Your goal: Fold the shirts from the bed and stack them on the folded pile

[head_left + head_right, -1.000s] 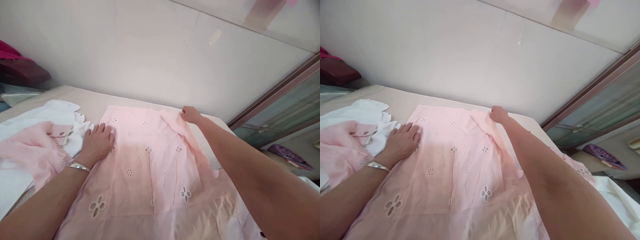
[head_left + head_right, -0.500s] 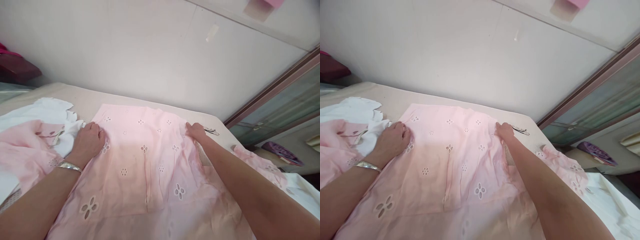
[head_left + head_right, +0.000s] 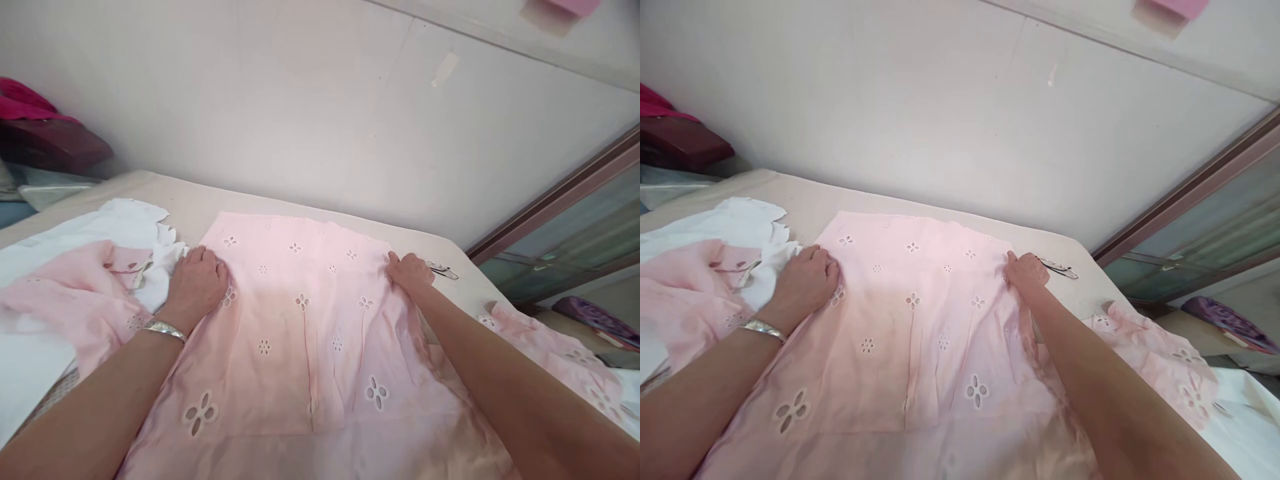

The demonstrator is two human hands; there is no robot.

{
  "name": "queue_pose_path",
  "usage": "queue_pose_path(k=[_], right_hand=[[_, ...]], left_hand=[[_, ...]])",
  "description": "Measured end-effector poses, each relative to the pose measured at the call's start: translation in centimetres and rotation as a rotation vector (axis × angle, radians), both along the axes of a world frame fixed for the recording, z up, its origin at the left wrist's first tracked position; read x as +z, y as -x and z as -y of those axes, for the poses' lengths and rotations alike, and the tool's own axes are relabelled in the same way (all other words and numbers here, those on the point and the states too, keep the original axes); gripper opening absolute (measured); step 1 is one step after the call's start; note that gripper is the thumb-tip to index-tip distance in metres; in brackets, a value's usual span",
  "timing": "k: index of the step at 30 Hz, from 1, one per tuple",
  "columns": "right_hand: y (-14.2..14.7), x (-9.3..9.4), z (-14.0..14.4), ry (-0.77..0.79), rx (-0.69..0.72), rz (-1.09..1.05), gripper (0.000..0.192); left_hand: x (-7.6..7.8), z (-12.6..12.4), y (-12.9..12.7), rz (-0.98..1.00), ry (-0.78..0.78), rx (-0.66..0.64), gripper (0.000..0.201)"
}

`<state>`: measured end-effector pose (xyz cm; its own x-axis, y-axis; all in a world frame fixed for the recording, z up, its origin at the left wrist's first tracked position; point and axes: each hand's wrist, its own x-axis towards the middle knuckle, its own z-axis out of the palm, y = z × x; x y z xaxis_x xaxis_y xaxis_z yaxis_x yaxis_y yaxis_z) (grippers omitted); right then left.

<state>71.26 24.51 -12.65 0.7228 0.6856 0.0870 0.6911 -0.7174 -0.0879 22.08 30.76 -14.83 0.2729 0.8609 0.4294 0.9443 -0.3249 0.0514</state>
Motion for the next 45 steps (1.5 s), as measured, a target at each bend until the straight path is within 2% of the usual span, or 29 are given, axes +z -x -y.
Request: queue_pose_path(k=[4, 7, 11, 15, 18, 20, 22, 26, 29, 33, 36, 38, 41, 45], right_hand=[[1.1, 0.3, 0.7, 0.049, 0.064, 0.05, 0.031], [2.3, 1.6, -1.2, 0.042, 0.168, 0.116, 0.027], [6.7, 3.4, -8.2, 0.001, 0.358, 0.129, 0.033], [12.5, 3.8, -15.9, 0.045, 0.558, 0.054, 0.046], [15.3, 3.9, -18.9, 0.145, 0.636, 0.02, 0.047], [16.3, 3.9, -19.0, 0.191, 0.663, 0.035, 0.037], [17.1, 3.7, -17.6, 0.181, 0.694, 0.092, 0.032], [18.7, 2.2, -11.8, 0.105, 0.767, 0.231, 0.035], [19.3, 0.9, -7.6, 0.113, 0.817, 0.287, 0.036], [18.4, 0.8, -5.0, 0.103, 0.86, 0.283, 0.035], [16.3, 1.7, -5.4, -0.031, 0.724, 0.254, 0.031], [14.8, 2.3, -6.6, -0.105, 0.605, 0.22, 0.039], [13.2, 2.9, -9.1, -0.077, 0.558, 0.132, 0.049], [12.2, 2.7, -12.8, -0.029, 0.504, 0.069, 0.049]], left_hand=[[0.3, 0.4, -0.2, 0.018, 0.016, 0.01, 0.031], [0.3, 0.5, -0.4, -0.01, -0.005, 0.024, 0.031], [0.2, 0.5, -0.4, -0.019, -0.003, 0.029, 0.031], [0.2, 0.4, -0.4, -0.029, 0.006, 0.04, 0.03], [0.2, 0.4, -0.5, -0.047, 0.01, 0.049, 0.029], [0.2, 0.5, -0.5, -0.049, 0.008, 0.058, 0.029], [0.2, 0.6, -0.6, -0.044, 0.006, 0.068, 0.028], [0.3, 0.9, -0.6, -0.023, -0.003, 0.074, 0.028], [0.4, 1.1, -0.7, -0.015, -0.011, 0.074, 0.028], [0.5, 1.1, -0.7, -0.003, -0.01, 0.065, 0.028], [0.5, 1.0, -0.7, -0.004, -0.017, 0.057, 0.028], [0.5, 1.0, -0.7, -0.01, -0.022, 0.056, 0.029], [0.4, 1.0, -0.7, -0.007, -0.018, 0.058, 0.029], [0.5, 1.0, -0.7, -0.009, -0.01, 0.063, 0.029]])
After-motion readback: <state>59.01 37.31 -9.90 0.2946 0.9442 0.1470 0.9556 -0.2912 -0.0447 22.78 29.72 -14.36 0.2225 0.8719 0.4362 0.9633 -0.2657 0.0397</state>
